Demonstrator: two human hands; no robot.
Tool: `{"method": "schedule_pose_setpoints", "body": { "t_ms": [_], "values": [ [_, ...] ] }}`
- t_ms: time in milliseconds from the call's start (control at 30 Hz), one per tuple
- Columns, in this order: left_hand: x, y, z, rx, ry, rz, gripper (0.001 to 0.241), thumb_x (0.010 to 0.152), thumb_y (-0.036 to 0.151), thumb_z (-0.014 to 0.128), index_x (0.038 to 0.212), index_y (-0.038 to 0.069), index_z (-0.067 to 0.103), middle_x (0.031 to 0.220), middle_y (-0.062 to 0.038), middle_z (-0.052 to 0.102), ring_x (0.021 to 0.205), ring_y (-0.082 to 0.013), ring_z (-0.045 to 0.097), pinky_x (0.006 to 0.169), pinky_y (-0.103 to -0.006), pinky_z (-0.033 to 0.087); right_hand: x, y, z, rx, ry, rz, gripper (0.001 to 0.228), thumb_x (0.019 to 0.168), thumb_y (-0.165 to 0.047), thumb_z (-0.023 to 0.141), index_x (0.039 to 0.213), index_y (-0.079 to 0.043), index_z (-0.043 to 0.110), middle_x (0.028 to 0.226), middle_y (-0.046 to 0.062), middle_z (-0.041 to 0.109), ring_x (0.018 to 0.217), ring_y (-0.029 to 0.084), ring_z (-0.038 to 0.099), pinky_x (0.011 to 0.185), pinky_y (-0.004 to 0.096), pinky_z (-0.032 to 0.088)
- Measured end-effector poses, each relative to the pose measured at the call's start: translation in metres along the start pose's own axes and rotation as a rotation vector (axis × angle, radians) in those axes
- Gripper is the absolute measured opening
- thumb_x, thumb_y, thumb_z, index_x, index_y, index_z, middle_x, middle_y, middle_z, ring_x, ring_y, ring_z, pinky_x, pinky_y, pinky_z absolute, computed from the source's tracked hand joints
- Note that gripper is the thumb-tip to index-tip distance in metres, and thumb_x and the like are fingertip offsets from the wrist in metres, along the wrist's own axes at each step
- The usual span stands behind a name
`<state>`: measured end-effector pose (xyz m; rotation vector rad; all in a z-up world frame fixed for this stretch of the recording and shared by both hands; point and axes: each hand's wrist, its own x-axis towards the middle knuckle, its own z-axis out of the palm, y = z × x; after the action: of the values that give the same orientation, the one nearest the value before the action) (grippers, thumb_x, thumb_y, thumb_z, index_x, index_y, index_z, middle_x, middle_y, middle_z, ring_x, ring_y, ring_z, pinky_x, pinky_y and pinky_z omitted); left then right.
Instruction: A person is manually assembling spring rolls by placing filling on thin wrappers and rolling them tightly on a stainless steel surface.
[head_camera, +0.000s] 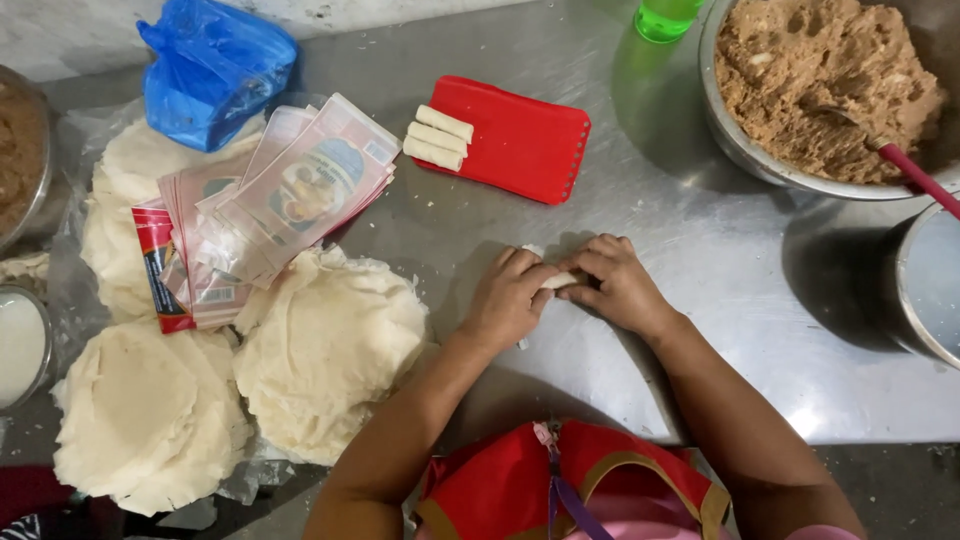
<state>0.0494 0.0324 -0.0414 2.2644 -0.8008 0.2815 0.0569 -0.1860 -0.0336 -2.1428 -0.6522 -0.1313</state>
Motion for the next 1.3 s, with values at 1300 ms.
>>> {"method": "schedule_pose_setpoints", "body": {
  "t_ms": [1300],
  "values": [
    [0.008, 0.032, -0.009, 0.277, -0.217, -0.145, 0.030, 0.095, 0.013, 0.060, 0.123, 0.007, 0.069, 0.115, -0.014, 0.063, 0.113, -0.0317, 0.057, 0.091, -0.0446, 0.044, 0.007, 0.029, 0.014, -0.341, -0.038, 0.088, 0.013, 0.098, -0.031, 0.069, 0.091, -0.020, 0.071, 0.090, -0.001, 0.063, 0.089, 0.021, 0.064, 0.083, 0.034, 0.041]
  ]
}}
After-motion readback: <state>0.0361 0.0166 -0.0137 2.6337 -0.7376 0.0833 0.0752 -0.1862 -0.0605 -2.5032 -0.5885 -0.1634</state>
